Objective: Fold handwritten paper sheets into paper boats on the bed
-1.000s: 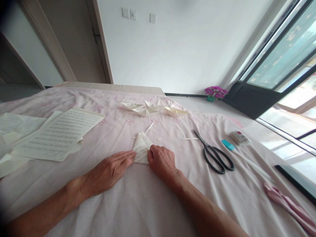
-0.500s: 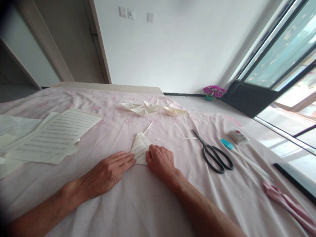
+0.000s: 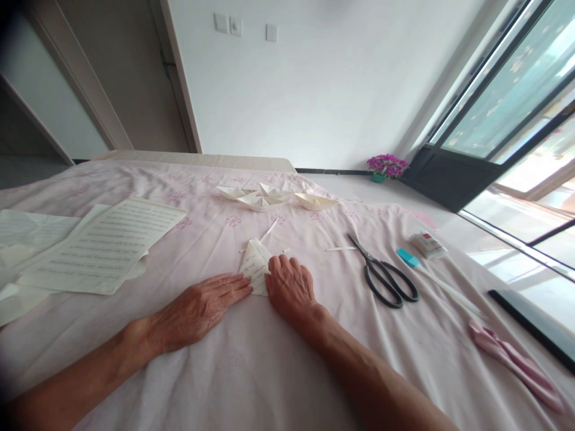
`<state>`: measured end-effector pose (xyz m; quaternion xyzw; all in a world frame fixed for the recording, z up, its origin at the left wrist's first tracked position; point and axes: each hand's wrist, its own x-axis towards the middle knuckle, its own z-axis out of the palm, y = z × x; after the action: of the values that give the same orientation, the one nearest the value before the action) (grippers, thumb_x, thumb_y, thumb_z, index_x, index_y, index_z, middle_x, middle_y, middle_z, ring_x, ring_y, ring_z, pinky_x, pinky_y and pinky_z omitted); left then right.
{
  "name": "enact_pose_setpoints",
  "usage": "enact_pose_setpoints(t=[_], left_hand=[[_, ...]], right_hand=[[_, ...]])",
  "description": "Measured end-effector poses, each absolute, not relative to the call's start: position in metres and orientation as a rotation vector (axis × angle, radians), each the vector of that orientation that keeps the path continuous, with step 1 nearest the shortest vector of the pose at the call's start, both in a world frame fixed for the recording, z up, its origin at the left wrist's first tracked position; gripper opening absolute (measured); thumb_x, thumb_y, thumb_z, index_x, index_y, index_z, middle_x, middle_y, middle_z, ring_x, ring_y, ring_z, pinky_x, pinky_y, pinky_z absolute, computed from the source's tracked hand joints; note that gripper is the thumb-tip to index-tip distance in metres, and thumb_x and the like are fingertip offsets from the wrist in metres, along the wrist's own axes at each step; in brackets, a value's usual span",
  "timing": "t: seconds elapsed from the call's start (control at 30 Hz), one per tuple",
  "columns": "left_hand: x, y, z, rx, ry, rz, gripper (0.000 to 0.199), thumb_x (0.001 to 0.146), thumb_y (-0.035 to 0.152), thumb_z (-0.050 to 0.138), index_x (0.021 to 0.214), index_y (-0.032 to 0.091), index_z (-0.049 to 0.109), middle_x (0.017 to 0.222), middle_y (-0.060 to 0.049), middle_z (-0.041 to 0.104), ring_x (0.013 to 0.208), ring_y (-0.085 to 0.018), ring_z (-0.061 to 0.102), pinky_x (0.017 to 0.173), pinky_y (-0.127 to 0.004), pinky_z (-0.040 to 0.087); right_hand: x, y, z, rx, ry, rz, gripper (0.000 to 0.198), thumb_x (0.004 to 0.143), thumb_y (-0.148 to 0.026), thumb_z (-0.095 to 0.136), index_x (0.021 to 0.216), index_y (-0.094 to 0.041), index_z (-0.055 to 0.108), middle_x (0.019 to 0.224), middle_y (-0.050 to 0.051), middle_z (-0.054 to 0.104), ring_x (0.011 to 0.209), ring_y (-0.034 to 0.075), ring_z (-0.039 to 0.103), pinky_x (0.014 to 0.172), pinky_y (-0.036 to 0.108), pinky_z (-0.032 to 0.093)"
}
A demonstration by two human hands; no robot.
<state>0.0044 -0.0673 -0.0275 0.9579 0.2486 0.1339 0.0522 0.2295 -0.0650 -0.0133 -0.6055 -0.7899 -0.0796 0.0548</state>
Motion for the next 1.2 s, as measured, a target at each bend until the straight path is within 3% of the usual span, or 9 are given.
enact_pose_setpoints(t=[0.2, 0.3, 0.47, 0.6, 0.67, 0.77, 0.93, 1.2], left_hand=[[0.007, -0.068, -0.029, 2.897, 0.833, 0.462, 0.056, 0.086, 0.006, 0.040, 0.140, 0.021, 0.038, 0.142, -0.005, 0.046, 0.132, -0.016, 0.041, 0.113, -0.038, 0.031], [0.007, -0.068, -0.030, 2.895, 0.817, 0.459, 0.056, 0.084, 0.005, 0.041, 0.139, 0.020, 0.040, 0.141, -0.006, 0.048, 0.132, -0.016, 0.041, 0.113, -0.038, 0.031], [0.008, -0.069, -0.028, 2.911, 0.833, 0.452, 0.057, 0.082, 0.003, 0.041, 0.136, 0.020, 0.043, 0.139, -0.005, 0.050, 0.131, -0.016, 0.042, 0.111, -0.038, 0.032], [0.012, -0.076, -0.028, 2.941, 0.882, 0.468, 0.053, 0.084, 0.007, 0.042, 0.135, 0.020, 0.045, 0.138, -0.006, 0.051, 0.130, -0.018, 0.043, 0.110, -0.042, 0.033], [0.014, -0.080, -0.030, 2.949, 0.938, 0.508, 0.048, 0.086, 0.012, 0.044, 0.134, 0.019, 0.046, 0.137, -0.007, 0.052, 0.129, -0.021, 0.044, 0.110, -0.045, 0.031], [0.016, -0.086, -0.031, 2.938, 1.015, 0.545, 0.046, 0.088, 0.017, 0.046, 0.134, 0.020, 0.047, 0.137, -0.006, 0.052, 0.129, -0.023, 0.044, 0.108, -0.046, 0.033], [0.022, -0.092, -0.030, 2.911, 1.106, 0.579, 0.039, 0.091, 0.021, 0.045, 0.130, 0.020, 0.052, 0.134, -0.006, 0.054, 0.123, -0.023, 0.049, 0.101, -0.042, 0.040], [0.029, -0.104, -0.025, 2.880, 1.289, 0.653, 0.031, 0.091, 0.021, 0.045, 0.117, 0.017, 0.060, 0.125, -0.009, 0.061, 0.106, -0.024, 0.057, 0.089, -0.042, 0.045]], right_hand=[[0.227, -0.089, -0.006, -1.241, -2.800, -0.425, 0.008, 0.092, -0.022, 0.050, 0.098, -0.020, 0.056, 0.090, 0.004, 0.057, 0.079, 0.019, 0.046, 0.066, 0.034, 0.032], [0.234, -0.104, -0.008, -1.297, -2.814, -0.437, 0.019, 0.089, -0.013, 0.050, 0.106, -0.019, 0.056, 0.095, 0.005, 0.059, 0.082, 0.020, 0.048, 0.069, 0.035, 0.035], [0.265, -0.127, -0.008, -1.451, -2.809, -0.343, 0.042, 0.090, -0.006, 0.037, 0.125, -0.024, 0.050, 0.120, 0.006, 0.057, 0.109, 0.023, 0.048, 0.087, 0.038, 0.036], [0.286, -0.124, 0.007, -1.603, -2.724, -0.044, 0.040, 0.084, -0.005, 0.041, 0.114, -0.022, 0.062, 0.111, 0.008, 0.063, 0.099, 0.021, 0.054, 0.083, 0.035, 0.039], [0.285, -0.109, 0.015, -1.743, -2.579, 0.109, 0.037, 0.085, -0.007, 0.040, 0.103, -0.023, 0.068, 0.109, 0.005, 0.064, 0.097, 0.017, 0.056, 0.082, 0.029, 0.039], [0.271, -0.073, 0.021, -1.913, -2.310, 0.254, 0.037, 0.092, -0.019, 0.035, 0.120, -0.022, 0.060, 0.112, 0.006, 0.064, 0.101, 0.016, 0.058, 0.081, 0.025, 0.038], [0.240, -0.016, 0.012, -2.059, -2.245, 0.450, 0.040, 0.094, -0.043, 0.033, 0.105, -0.018, 0.062, 0.104, 0.009, 0.066, 0.091, 0.019, 0.061, 0.070, 0.027, 0.039], [0.197, 0.032, 0.009, -1.770, -2.452, 0.556, 0.024, 0.085, -0.043, 0.054, 0.091, -0.023, 0.066, 0.089, -0.002, 0.067, 0.079, 0.012, 0.059, 0.063, 0.021, 0.037]])
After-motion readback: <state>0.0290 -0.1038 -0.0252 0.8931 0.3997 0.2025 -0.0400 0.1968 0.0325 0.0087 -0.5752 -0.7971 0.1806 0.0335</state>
